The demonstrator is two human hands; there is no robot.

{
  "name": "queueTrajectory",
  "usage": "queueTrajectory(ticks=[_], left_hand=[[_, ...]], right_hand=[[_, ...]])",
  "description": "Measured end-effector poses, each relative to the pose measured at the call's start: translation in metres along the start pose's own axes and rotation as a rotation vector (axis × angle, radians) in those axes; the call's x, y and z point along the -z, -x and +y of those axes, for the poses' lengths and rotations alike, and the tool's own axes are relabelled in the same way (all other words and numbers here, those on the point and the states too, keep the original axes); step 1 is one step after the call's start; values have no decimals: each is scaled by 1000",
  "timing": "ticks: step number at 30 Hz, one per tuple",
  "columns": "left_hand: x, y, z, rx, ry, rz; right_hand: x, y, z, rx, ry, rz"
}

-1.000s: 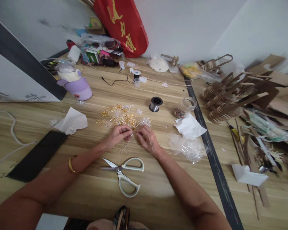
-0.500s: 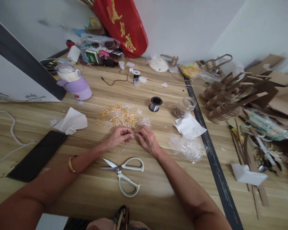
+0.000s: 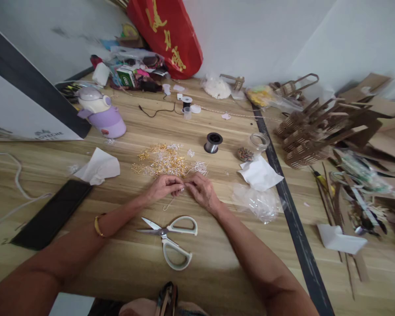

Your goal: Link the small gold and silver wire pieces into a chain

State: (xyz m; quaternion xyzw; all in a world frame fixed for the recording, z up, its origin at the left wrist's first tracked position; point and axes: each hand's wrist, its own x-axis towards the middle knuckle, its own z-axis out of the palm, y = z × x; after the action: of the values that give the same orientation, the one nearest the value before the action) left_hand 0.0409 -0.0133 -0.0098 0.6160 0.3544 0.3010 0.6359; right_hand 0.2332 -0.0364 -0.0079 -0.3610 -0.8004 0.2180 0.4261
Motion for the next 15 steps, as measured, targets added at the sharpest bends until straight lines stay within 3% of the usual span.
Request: queueTrajectory(ticks=[15], left_hand=[[-2, 2, 5, -4, -54, -12]], right_hand=[[-1, 0, -1, -17, -21, -29]])
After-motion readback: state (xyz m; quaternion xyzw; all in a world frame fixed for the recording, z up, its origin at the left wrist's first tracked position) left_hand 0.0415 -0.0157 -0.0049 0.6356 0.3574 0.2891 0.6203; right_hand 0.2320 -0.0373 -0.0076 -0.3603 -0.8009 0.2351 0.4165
